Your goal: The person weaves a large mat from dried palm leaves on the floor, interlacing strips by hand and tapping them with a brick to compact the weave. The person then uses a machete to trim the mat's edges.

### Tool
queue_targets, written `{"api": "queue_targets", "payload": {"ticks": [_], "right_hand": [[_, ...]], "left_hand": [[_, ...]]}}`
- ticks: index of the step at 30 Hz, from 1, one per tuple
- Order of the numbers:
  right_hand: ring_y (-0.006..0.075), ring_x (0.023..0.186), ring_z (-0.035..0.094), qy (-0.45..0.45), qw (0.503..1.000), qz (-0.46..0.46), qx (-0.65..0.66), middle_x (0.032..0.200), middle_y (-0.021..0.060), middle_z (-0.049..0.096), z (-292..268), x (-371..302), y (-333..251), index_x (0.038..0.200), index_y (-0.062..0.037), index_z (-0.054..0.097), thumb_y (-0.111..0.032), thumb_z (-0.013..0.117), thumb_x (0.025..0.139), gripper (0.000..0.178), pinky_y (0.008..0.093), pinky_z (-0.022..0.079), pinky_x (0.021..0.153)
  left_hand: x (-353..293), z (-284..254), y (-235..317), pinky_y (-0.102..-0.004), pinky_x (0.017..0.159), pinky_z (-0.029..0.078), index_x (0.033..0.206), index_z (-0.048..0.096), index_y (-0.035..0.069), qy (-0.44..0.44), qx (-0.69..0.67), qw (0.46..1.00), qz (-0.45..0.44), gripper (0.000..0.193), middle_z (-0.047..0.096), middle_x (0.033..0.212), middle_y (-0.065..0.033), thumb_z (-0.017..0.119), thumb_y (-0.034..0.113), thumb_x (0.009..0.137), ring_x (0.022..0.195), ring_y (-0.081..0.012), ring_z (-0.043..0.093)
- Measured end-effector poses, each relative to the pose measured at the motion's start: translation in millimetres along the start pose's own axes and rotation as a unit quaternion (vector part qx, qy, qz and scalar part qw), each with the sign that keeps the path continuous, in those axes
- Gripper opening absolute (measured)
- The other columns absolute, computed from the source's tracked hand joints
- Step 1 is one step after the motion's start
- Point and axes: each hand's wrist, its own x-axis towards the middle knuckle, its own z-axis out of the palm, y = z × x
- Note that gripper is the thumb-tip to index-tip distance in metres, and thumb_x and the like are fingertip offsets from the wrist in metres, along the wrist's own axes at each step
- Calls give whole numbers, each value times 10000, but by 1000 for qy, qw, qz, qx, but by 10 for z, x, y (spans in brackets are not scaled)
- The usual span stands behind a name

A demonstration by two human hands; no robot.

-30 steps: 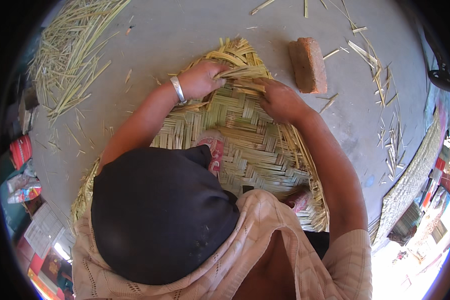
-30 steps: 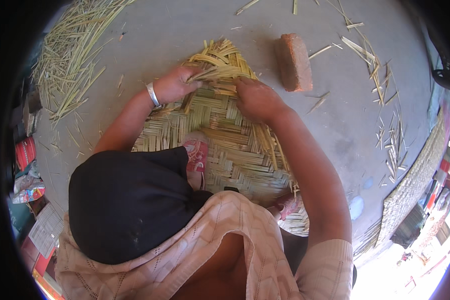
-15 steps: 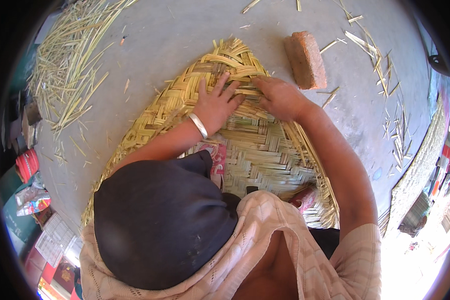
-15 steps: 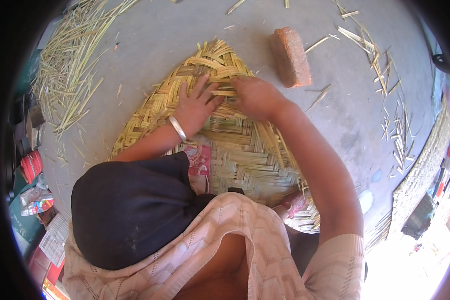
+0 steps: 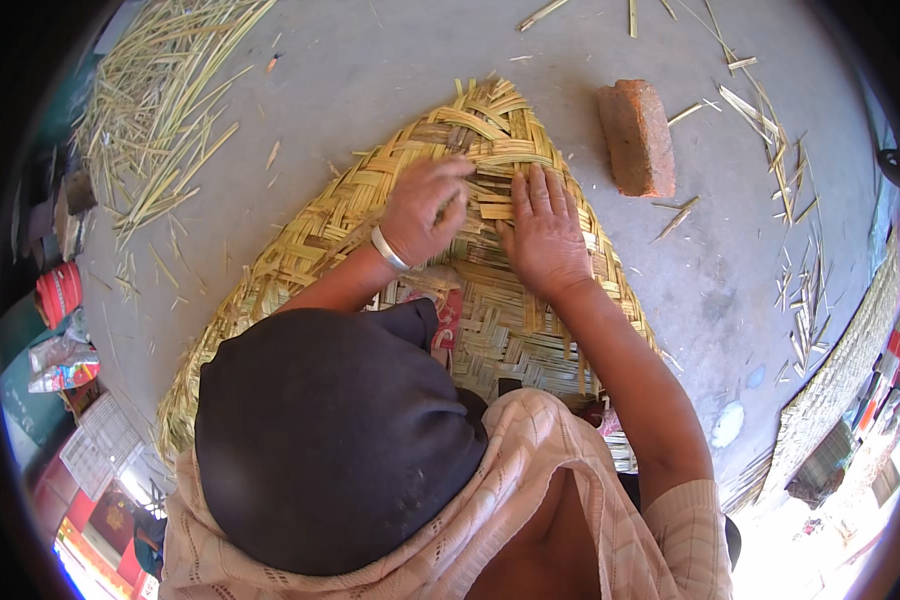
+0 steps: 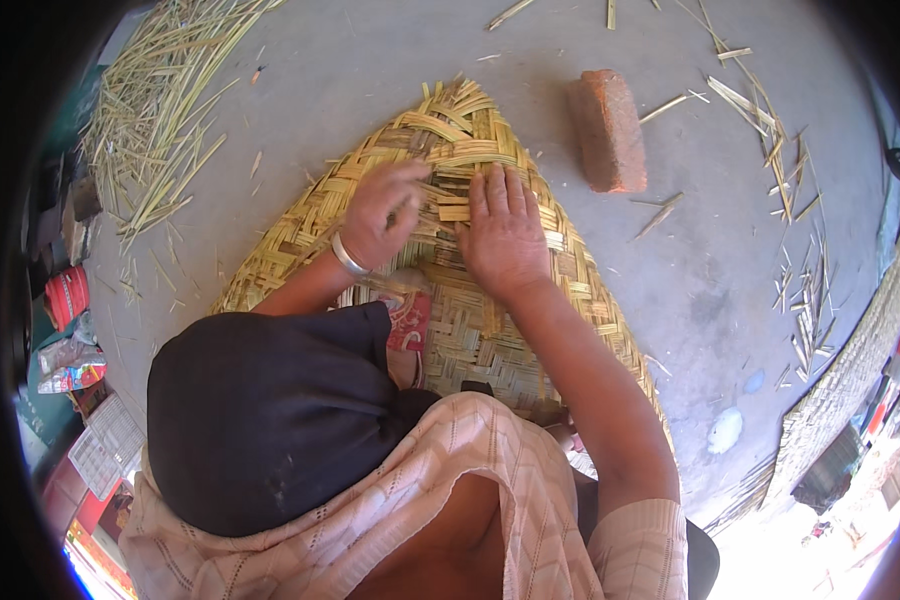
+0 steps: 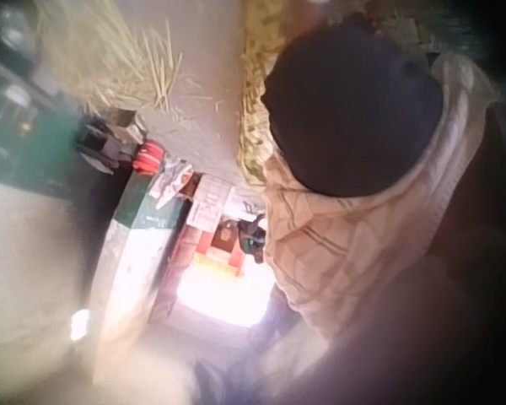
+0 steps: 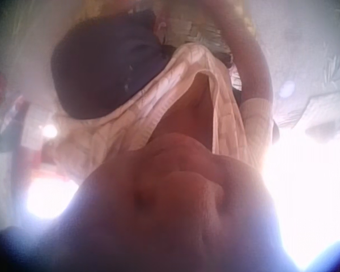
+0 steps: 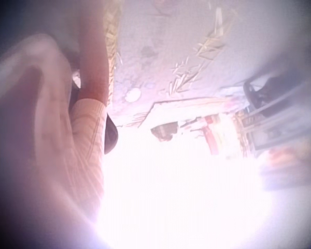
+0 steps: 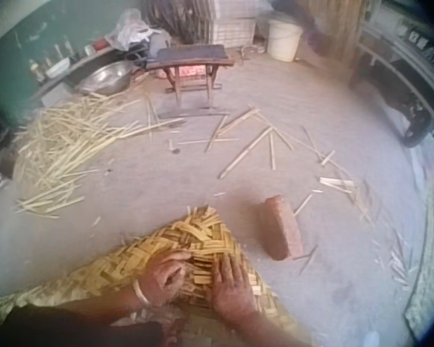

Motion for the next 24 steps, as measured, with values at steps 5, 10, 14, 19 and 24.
{"api": "queue_targets", "payload": {"ticks": [5, 10, 14, 19, 24], "right_hand": [[387, 1497, 186, 11, 999, 18, -47, 1588, 236, 262, 224, -27, -133, 1522, 42, 274, -438, 484, 967, 763, 484, 145, 1220], [427, 1499, 144, 2, 998, 17, -64, 1597, 255, 221, 485, -18, -189, 1510, 49, 297, -333, 554, 886, 776, 530, 103, 1218], [434, 1498, 142, 1, 997, 19, -80, 1600, 248, 218, 554, -15, -216, 1505, 56, 301, -325, 544, 872, 778, 545, 91, 1216], [408, 1503, 157, 5, 998, 19, -57, 1609, 219, 232, 488, -24, -202, 1512, 48, 307, -292, 435, 933, 684, 513, 101, 1222], [387, 1508, 153, -13, 998, 22, -53, 1608, 215, 236, 374, -11, -210, 1513, 40, 311, -273, 436, 926, 676, 495, 102, 1227]], "left_hand": [[107, 56, -284, -470, 1054, 400, 1130, 600, 22, 66, 134, 978, -148, 253, 620, 1260, -171, 575, 73, 883, 1200, -357, 564], [-23, 321, -407, -454, 1153, 307, 1300, 558, 33, -4, 177, 961, -212, 427, 478, 1443, -169, 566, 72, 875, 1360, -353, 418], [-18, 342, -340, -460, 1136, 333, 1299, 569, 16, 4, 207, 960, -191, 461, 499, 1426, -194, 568, 41, 838, 1335, -387, 437], [123, 287, -237, -495, 1155, 274, 1401, 486, 86, -55, 237, 936, -256, 533, 443, 1477, -151, 553, 143, 876, 1382, -348, 381], [176, 313, -241, -512, 1157, 251, 1438, 439, 102, -81, 308, 926, -202, 542, 412, 1512, -125, 516, 177, 906, 1427, -305, 340]]}}
